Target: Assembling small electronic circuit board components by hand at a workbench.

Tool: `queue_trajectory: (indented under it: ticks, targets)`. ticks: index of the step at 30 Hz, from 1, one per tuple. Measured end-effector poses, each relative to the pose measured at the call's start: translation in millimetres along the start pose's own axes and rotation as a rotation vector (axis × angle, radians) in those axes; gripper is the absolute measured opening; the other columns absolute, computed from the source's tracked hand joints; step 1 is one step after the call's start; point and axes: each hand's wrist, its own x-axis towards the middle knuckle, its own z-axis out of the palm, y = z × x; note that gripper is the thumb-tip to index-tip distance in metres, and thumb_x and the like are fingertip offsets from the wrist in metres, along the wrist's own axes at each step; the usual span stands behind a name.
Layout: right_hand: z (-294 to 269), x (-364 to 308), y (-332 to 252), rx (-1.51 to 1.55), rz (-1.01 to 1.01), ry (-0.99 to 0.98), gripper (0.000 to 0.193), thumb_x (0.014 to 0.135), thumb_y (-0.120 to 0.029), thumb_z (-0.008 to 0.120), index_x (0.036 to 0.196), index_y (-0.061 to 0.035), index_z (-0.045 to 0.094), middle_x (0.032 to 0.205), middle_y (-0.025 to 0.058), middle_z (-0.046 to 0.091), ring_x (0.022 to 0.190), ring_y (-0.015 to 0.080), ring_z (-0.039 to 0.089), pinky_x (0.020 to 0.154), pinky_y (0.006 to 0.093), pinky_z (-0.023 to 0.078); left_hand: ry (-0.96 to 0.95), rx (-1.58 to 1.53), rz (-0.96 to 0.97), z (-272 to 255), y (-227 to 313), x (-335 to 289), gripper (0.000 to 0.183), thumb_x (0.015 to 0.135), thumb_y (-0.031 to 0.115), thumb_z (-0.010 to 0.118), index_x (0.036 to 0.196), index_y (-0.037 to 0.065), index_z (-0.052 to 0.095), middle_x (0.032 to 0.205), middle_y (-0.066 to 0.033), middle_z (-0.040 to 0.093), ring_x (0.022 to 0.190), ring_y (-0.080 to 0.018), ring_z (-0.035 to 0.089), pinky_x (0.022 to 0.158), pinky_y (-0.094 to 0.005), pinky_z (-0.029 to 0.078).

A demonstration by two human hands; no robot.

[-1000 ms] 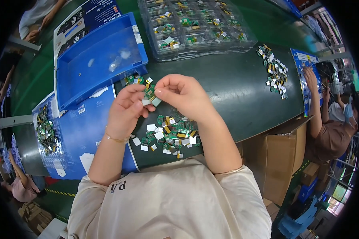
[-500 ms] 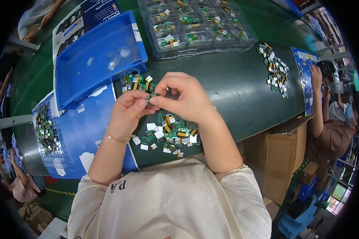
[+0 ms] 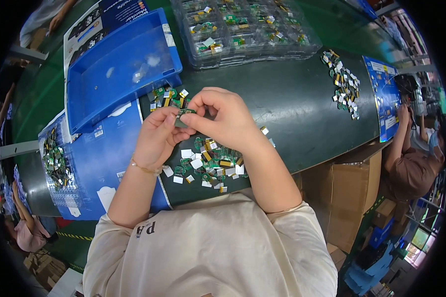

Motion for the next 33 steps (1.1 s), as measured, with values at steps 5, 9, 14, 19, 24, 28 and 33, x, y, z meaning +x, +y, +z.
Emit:
queue_trajectory:
  ticks: [5,9,14,19,24,28,33]
  targets:
    - [2.8,-0.6,2.2,0.089,0.137,0.008,0.013,0.079,-0.009,0.069,0.077,-0.0023,0.059,0.07,-0.0048,0.05,0.058,0.0005,0.04,0.051,0.017,0.032,0.037,0.073,-0.007,0.2,0.7,1.5,0.021,0.095,0.018,0.047,0.108,0.004,0.055,0.098,-0.0096,0.064,0.083,-0.0193,0.065,0.073,-0.0289,0.055]
    - [4.3,-0.3,0.9,0.051,0.149,0.027,0.012,0.08,-0.009,0.068,0.078,-0.0018,0.059,0.069,-0.0046,0.051,0.058,0.0005,0.041,0.051,0.0172,0.033,0.033,0.065,0.004,1.0,0.6,1.7,0.021,0.095,0.018,0.047,0.109,0.004,0.055,0.099,-0.0099,0.064,0.083,-0.0191,0.065,0.073,-0.0288,0.055]
    - [7.8,0.2,2.6,0.043,0.131,0.068,0.01,0.079,-0.009,0.068,0.078,-0.0018,0.061,0.07,-0.0036,0.051,0.058,0.0015,0.041,0.052,0.0181,0.033,0.072,0.019,0.001,3.6,0.9,2.5,0.024,0.095,0.017,0.048,0.11,0.0,0.056,0.094,-0.0078,0.065,0.084,-0.0169,0.066,0.072,-0.025,0.054]
    - [7.9,0.6,1.8,-0.009,0.105,0.082,0.01,0.077,-0.008,0.069,0.078,-0.0018,0.061,0.072,-0.0028,0.05,0.06,0.0027,0.041,0.053,0.0193,0.034,0.082,0.041,-0.007,1.8,1.1,3.1,0.024,0.095,0.017,0.048,0.11,0.0,0.056,0.094,-0.0076,0.065,0.083,-0.0166,0.066,0.073,-0.0249,0.054]
    - [8.5,0.8,2.2,-0.054,0.07,0.097,0.011,0.076,-0.008,0.07,0.077,-0.0019,0.061,0.071,-0.0024,0.049,0.059,0.0036,0.04,0.053,0.0197,0.033,0.074,0.048,-0.013,1.3,2.2,4.0,0.024,0.095,0.018,0.049,0.11,0.001,0.057,0.093,-0.0079,0.065,0.082,-0.0164,0.066,0.072,-0.0249,0.054]
    - [8.6,1.7,2.1,-0.097,0.04,0.102,0.011,0.076,-0.008,0.07,0.077,-0.0018,0.061,0.071,-0.0023,0.048,0.059,0.0043,0.039,0.053,0.0202,0.033,0.084,0.061,-0.021,1.9,2.6,3.7,0.025,0.094,0.019,0.049,0.11,0.001,0.057,0.092,-0.008,0.065,0.082,-0.0165,0.066,0.072,-0.0248,0.054]
    - [9.2,1.4,3.0,-0.114,0.03,0.12,0.012,0.075,-0.008,0.07,0.076,-0.0018,0.06,0.07,-0.002,0.047,0.059,0.005,0.039,0.053,0.0207,0.033,0.085,0.037,-0.023,2.6,1.6,3.8,0.025,0.095,0.019,0.049,0.11,0.001,0.057,0.093,-0.0078,0.065,0.082,-0.0166,0.066,0.072,-0.0246,0.054]
